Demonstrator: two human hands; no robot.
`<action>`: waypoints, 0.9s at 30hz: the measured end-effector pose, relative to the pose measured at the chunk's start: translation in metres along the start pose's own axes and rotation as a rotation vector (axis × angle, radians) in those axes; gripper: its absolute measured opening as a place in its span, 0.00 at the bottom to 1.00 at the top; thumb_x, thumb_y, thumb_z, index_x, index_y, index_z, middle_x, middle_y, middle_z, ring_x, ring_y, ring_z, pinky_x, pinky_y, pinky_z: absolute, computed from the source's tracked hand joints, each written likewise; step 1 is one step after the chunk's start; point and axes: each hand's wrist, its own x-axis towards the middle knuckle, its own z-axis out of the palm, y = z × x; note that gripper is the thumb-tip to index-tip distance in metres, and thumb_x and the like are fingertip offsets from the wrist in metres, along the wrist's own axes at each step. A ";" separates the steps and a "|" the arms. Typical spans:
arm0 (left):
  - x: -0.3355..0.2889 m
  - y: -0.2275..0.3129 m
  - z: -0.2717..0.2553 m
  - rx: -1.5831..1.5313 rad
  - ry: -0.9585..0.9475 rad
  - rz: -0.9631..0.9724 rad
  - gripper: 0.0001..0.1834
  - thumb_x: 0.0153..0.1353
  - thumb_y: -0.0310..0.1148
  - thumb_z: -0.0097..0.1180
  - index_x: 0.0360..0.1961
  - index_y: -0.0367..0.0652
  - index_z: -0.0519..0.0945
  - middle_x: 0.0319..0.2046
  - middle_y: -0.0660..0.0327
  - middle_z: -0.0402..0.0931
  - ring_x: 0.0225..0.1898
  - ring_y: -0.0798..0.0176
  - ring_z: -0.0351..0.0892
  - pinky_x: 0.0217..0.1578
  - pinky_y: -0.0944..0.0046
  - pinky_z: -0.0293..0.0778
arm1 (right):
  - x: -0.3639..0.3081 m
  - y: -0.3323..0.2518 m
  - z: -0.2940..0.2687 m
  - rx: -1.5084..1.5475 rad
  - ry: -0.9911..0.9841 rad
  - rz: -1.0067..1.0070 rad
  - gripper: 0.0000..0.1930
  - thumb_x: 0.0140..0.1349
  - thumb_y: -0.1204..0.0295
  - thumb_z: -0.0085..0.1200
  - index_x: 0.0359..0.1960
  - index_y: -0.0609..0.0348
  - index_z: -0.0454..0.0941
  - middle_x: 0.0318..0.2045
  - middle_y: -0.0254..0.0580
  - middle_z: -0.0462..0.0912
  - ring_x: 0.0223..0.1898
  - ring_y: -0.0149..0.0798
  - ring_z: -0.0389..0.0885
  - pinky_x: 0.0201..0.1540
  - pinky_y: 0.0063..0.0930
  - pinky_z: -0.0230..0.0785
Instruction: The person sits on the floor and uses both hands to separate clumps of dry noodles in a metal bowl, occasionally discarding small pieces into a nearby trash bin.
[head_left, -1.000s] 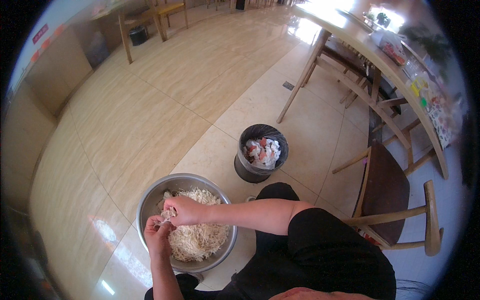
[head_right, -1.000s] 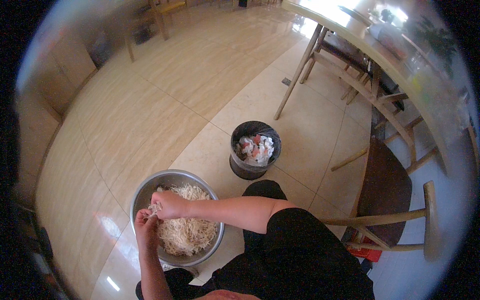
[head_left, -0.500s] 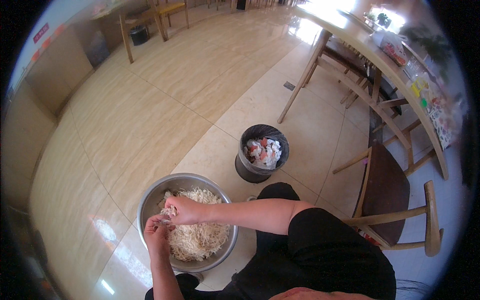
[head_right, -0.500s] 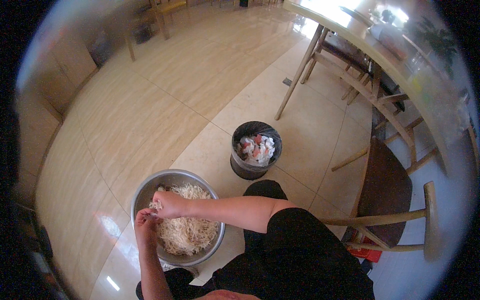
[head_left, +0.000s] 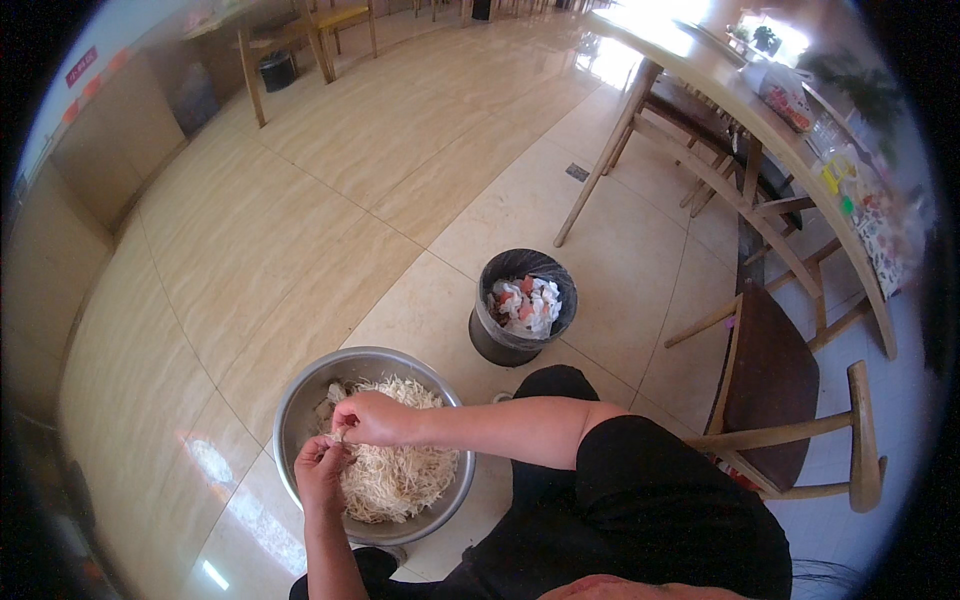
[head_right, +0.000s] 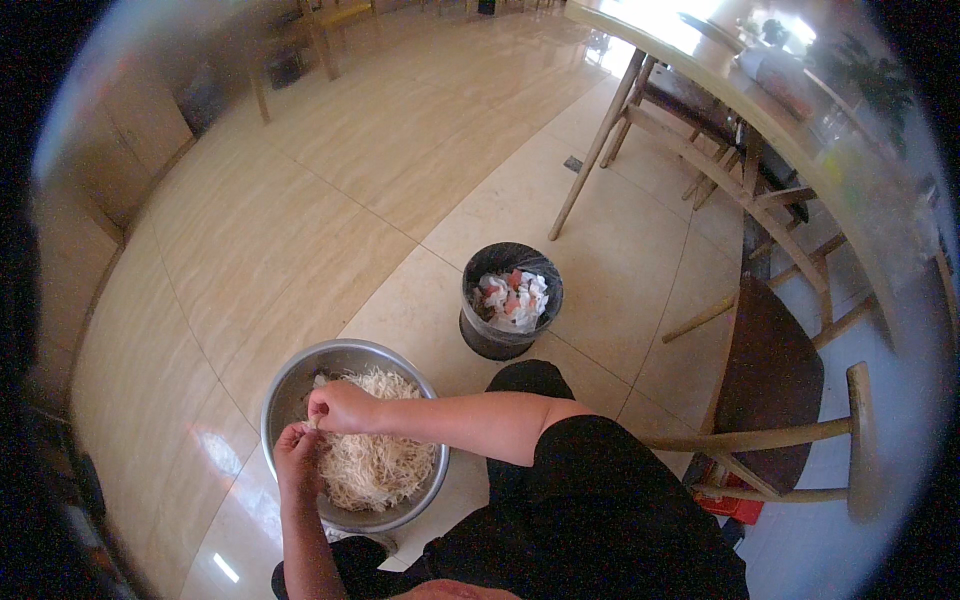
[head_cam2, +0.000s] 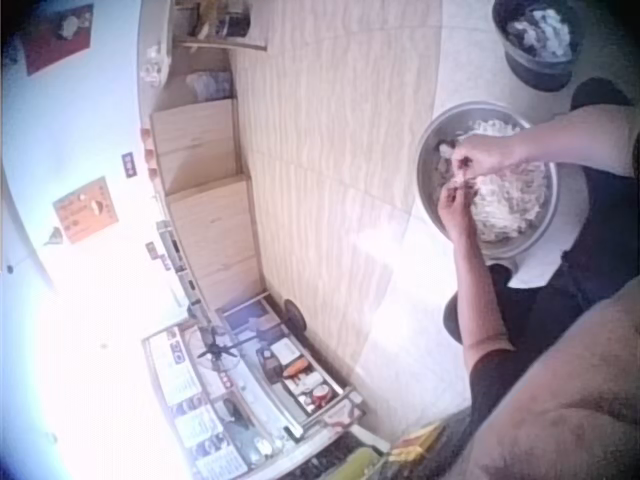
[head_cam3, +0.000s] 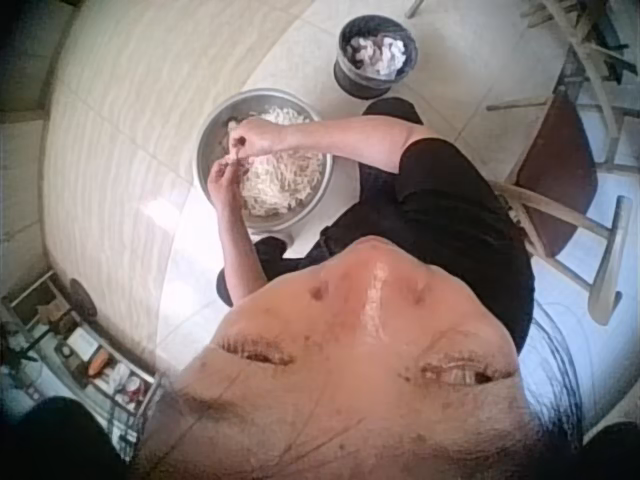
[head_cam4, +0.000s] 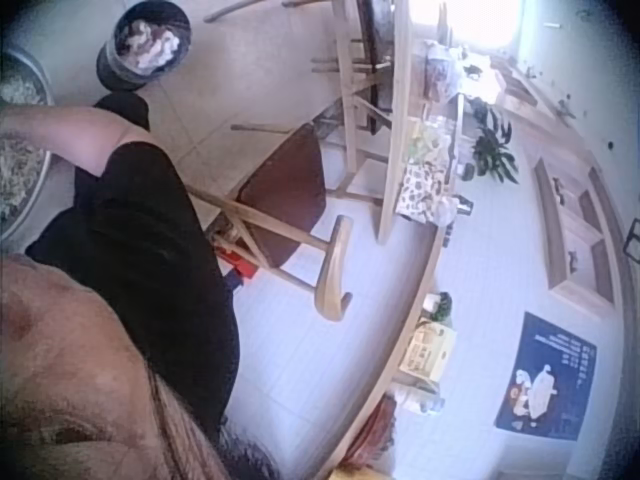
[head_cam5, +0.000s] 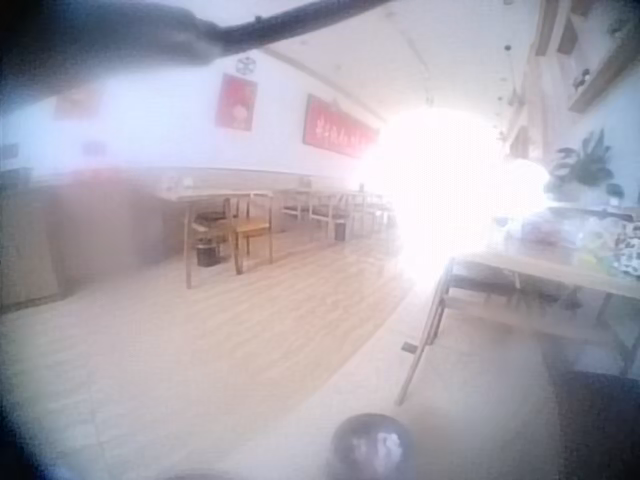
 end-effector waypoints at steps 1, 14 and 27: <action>-0.002 0.002 0.003 -0.017 0.003 -0.008 0.01 0.55 0.22 0.52 0.30 0.37 0.74 0.25 0.60 0.76 0.25 0.68 0.75 0.28 0.68 0.74 | 0.000 0.000 0.000 0.017 -0.004 0.019 0.04 0.49 0.74 0.55 0.24 0.61 0.75 0.21 0.41 0.78 0.25 0.34 0.78 0.29 0.27 0.69; -0.003 0.004 0.002 0.038 0.015 -0.004 0.02 0.55 0.23 0.51 0.29 0.36 0.75 0.24 0.60 0.76 0.24 0.68 0.75 0.29 0.71 0.72 | 0.002 -0.005 0.001 0.022 -0.008 0.049 0.08 0.48 0.72 0.57 0.26 0.63 0.73 0.19 0.41 0.77 0.23 0.32 0.77 0.26 0.27 0.69; -0.008 0.010 0.013 -0.005 -0.003 -0.023 0.04 0.53 0.19 0.50 0.31 0.37 0.72 0.25 0.59 0.77 0.25 0.66 0.76 0.29 0.69 0.73 | 0.000 -0.006 -0.001 0.074 0.005 0.057 0.12 0.46 0.70 0.58 0.28 0.64 0.71 0.20 0.42 0.77 0.23 0.33 0.76 0.27 0.26 0.68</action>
